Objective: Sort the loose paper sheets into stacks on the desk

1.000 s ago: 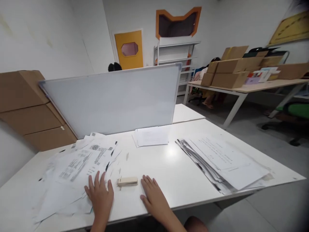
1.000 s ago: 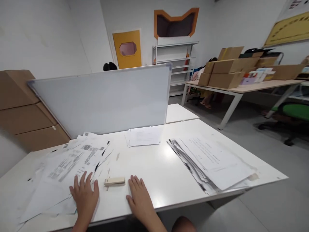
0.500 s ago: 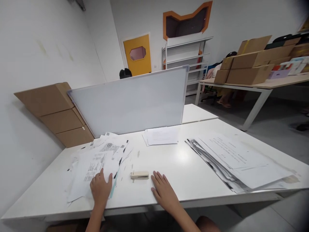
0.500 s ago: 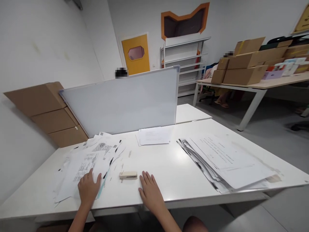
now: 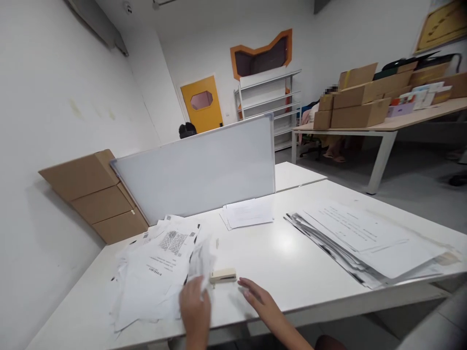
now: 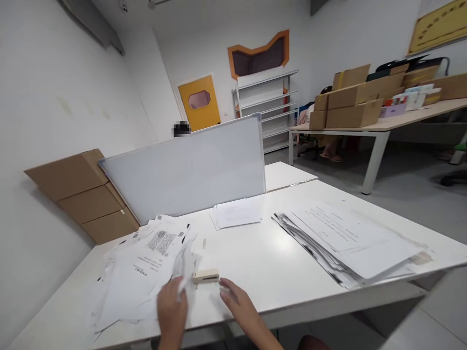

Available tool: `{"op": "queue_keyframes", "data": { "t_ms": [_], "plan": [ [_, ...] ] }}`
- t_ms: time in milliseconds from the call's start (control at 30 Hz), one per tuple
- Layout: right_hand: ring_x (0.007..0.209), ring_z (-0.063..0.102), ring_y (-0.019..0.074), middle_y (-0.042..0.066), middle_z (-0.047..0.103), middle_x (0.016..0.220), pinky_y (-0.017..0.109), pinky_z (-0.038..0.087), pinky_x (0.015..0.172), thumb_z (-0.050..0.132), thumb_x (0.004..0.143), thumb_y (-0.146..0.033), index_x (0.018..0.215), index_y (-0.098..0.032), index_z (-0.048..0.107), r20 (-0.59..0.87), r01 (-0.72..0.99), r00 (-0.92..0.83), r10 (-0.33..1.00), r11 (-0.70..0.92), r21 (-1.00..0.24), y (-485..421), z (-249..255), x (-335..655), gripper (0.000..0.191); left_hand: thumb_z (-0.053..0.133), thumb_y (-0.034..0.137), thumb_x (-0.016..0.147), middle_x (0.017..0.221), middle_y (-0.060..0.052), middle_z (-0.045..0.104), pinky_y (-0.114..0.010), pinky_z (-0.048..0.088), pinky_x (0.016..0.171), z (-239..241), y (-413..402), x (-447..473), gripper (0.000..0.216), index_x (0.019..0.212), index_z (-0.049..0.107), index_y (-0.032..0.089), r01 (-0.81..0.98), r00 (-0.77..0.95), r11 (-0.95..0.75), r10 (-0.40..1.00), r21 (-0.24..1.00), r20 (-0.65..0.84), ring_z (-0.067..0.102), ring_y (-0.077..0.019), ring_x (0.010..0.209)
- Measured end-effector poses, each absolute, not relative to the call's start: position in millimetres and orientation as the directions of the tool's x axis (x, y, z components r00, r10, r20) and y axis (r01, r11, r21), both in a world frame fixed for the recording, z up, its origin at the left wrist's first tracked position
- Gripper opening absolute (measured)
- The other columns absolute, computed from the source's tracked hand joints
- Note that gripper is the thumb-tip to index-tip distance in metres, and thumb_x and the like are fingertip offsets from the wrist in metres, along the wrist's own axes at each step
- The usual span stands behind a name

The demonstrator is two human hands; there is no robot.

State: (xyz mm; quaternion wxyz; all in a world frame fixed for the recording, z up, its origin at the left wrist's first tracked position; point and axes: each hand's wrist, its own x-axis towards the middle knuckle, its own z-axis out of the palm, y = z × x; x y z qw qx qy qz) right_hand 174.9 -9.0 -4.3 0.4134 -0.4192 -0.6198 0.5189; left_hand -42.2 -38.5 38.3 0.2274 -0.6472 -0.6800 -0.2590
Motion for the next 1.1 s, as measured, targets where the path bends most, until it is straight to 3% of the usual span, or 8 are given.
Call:
{"op": "queue_keyframes", "data": {
  "t_ms": [67,133,233,300,367,500,633,1100],
  "plan": [
    [0.115,0.057,0.0311,0.013,0.059,0.128,0.049,0.05,0.091,0.046,0.076,-0.066,0.127,-0.023,0.049,-0.071,-0.191,-0.261,0.963,-0.124,-0.974,-12.2,-2.5,171.6,0.067,0.043,0.014,0.078,0.099,-0.007,0.069,-0.041,0.044,0.088,27.0,-44.2,7.2,0.035,0.107,0.062,0.022,0.958,0.213,-0.287,0.7,-0.005,0.681,0.061,-0.0227,0.095],
    [0.107,0.061,0.0322,0.014,0.063,0.12,0.048,0.052,0.086,0.054,0.071,-0.063,0.122,-0.02,0.049,-0.15,-0.308,-0.139,0.979,-0.187,-0.933,-11.6,0.6,177.4,0.067,0.047,0.014,0.076,0.099,-0.006,0.069,-0.041,0.043,0.09,18.2,-52.4,50.2,0.037,0.109,0.06,0.023,0.896,0.306,-0.444,0.642,0.016,0.703,0.06,-0.0221,0.095],
    [0.104,0.061,0.0327,0.012,0.068,0.109,0.046,0.048,0.093,0.061,0.062,-0.047,0.107,-0.019,0.056,-0.11,-0.235,0.096,0.989,-0.085,-0.968,-3.3,3.2,206.2,0.054,0.052,0.028,0.077,0.11,-0.008,0.067,-0.045,0.04,0.098,15.4,-60.9,74.4,0.045,0.121,0.054,0.021,0.792,0.443,-0.61,0.589,0.012,0.676,0.057,-0.0249,0.107],
    [0.104,0.061,0.0333,0.01,0.069,0.107,0.047,0.048,0.092,0.06,0.058,-0.039,0.104,-0.019,0.057,-0.098,-0.15,0.112,0.989,-0.08,-0.985,2.6,2.9,231.3,0.05,0.052,0.041,0.078,0.12,-0.009,0.063,-0.047,0.036,0.102,19.4,-55.5,59.1,0.058,0.132,0.046,0.018,0.727,0.552,-0.684,0.53,-0.06,0.644,0.051,-0.0279,0.118],
    [0.105,0.061,0.0329,0.009,0.068,0.11,0.046,0.049,0.09,0.057,0.056,-0.032,0.107,-0.019,0.057,-0.128,-0.093,0.017,0.992,-0.126,-0.988,5.5,2.5,251.5,0.052,0.051,0.041,0.081,0.125,-0.01,0.061,-0.048,0.035,0.103,25.5,-39.8,29.9,0.063,0.138,0.038,0.017,0.746,0.573,-0.654,0.53,-0.13,0.626,0.046,-0.0283,0.124],
    [0.111,0.059,0.0308,0.011,0.065,0.117,0.043,0.047,0.093,0.052,0.055,-0.025,0.113,-0.016,0.053,-0.183,0.009,-0.096,0.978,-0.183,-0.983,2.7,6.8,263.5,0.059,0.042,0.03,0.088,0.144,-0.009,0.042,-0.05,0.03,0.109,32.4,-4.2,-15.8,0.061,0.145,0.023,0.02,0.884,0.428,-0.46,0.722,-0.084,0.543,0.029,-0.0276,0.138],
    [0.115,0.056,0.0292,0.012,0.061,0.124,0.042,0.047,0.093,0.051,0.059,-0.024,0.123,-0.017,0.048,-0.214,-0.001,-0.157,0.964,-0.217,-0.976,-2.9,14.7,259.5,0.064,0.037,0.034,0.091,0.15,-0.009,0.031,-0.043,0.033,0.109,25.6,8.1,-20.6,0.065,0.147,0.006,0.019,0.856,0.487,-0.514,0.774,-0.048,0.405,0.026,-0.0239,0.139],
    [0.117,0.054,0.0273,0.01,0.058,0.129,0.043,0.042,0.098,0.05,0.065,-0.021,0.126,-0.018,0.047,-0.215,0.104,-0.175,0.961,-0.199,-0.974,0.9,11.7,256.7,0.061,0.033,0.033,0.093,0.15,-0.006,0.032,-0.04,0.031,0.109,23.1,10.5,-17.9,0.058,0.146,0.015,0.019,0.834,0.521,-0.552,0.792,0.01,0.318,0.028,-0.0221,0.139]
  ]
}}
